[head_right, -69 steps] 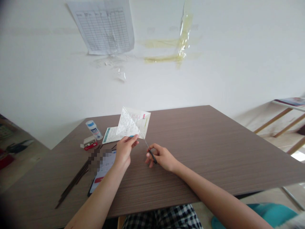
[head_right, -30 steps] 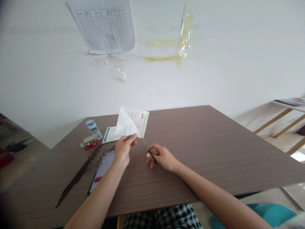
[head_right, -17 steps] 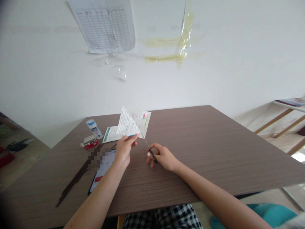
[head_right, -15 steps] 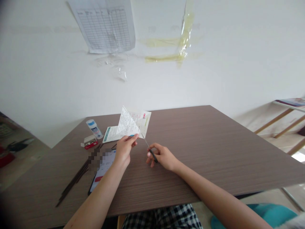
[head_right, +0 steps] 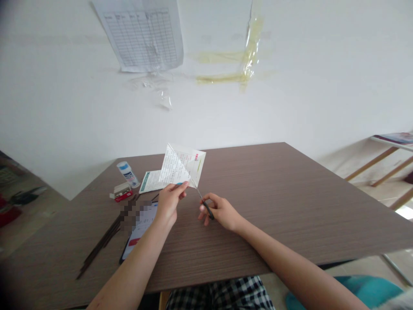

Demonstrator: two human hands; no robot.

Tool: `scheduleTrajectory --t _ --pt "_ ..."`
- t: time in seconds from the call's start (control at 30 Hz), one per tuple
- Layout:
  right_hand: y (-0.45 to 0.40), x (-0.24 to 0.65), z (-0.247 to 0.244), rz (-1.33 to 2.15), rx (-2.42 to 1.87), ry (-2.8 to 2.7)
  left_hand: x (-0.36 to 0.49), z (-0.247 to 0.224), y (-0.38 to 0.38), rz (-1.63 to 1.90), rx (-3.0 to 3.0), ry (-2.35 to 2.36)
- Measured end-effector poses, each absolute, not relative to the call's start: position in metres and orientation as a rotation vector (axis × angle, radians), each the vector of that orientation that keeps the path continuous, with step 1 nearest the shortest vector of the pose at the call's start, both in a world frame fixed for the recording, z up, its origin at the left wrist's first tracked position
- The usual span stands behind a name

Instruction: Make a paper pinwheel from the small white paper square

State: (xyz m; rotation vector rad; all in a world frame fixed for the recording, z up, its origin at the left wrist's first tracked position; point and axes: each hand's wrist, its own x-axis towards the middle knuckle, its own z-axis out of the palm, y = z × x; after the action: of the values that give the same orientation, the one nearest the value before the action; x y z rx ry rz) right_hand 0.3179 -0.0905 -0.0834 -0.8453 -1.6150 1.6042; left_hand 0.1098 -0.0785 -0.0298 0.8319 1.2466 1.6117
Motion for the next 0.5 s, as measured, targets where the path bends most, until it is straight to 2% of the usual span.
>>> scheduleTrajectory --t 0.5 --pt "-0.0916 0.3168 -0.0816 1.569 -0.828 -1.623 0.1126 -0.0303 -0.0806 1.578 0.913 1.257"
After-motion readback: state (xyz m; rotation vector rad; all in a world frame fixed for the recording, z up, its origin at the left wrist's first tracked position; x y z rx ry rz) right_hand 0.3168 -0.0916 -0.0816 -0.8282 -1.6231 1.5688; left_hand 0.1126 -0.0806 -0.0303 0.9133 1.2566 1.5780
